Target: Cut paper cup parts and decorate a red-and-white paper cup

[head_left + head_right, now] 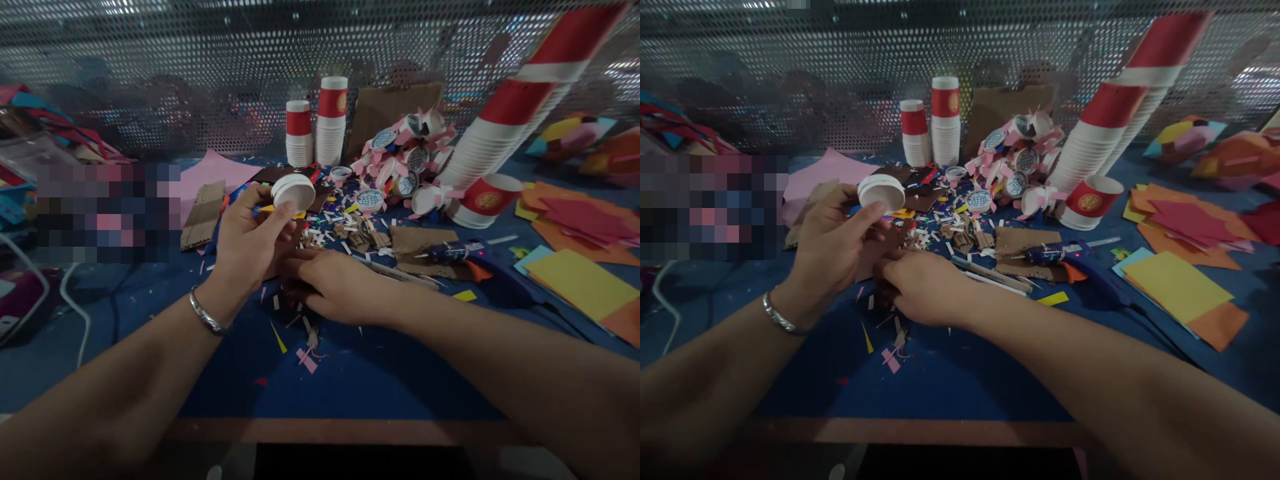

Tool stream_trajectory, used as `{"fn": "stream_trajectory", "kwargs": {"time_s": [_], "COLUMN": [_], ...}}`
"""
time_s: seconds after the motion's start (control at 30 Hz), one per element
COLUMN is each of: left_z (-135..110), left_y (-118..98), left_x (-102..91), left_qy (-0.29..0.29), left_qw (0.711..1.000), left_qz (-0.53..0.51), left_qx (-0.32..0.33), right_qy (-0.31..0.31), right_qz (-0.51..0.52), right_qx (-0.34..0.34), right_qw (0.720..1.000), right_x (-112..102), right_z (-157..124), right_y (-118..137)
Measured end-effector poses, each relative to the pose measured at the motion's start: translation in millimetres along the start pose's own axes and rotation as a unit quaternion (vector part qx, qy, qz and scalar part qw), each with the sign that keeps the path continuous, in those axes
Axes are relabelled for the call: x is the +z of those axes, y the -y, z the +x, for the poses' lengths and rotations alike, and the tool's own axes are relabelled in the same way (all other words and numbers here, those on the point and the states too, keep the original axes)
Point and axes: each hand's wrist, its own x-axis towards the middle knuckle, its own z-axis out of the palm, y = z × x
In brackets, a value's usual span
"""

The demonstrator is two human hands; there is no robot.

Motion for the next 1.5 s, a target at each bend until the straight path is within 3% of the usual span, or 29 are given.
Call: {"fn": "stream_trajectory", "kwargs": {"time_s": [0.17,0.33,0.43,0.77,1.03,1.5], "left_z": [2,1,0,-3,-4,-10], "left_y": [3,8,10,6,6,3], "left_x": [0.3,-0.1,-1.3,2.4,2.6,5.9], "left_qy": [-0.005,0.022,0.03,0.036,0.041,0.047], "left_qw": [1.0,0.999,0.999,0.999,0.998,0.997], "left_qz": [-0.008,-0.025,-0.014,-0.002,-0.014,0.008], "left_qx": [0.023,0.033,0.033,0.028,0.033,0.054], "right_qy": [-0.05,0.109,0.137,0.02,0.051,0.039], "right_qz": [0.088,0.11,0.073,-0.004,-0.013,0.019], "right_qx": [-0.036,-0.08,-0.072,-0.131,-0.103,-0.084], "right_qw": [0.994,0.985,0.985,0.991,0.993,0.995], "right_x": [-7,-17,-17,0,-2,0], "right_z": [-23,-35,-35,-37,-42,-40], "right_y": [7,24,28,20,26,25]}}
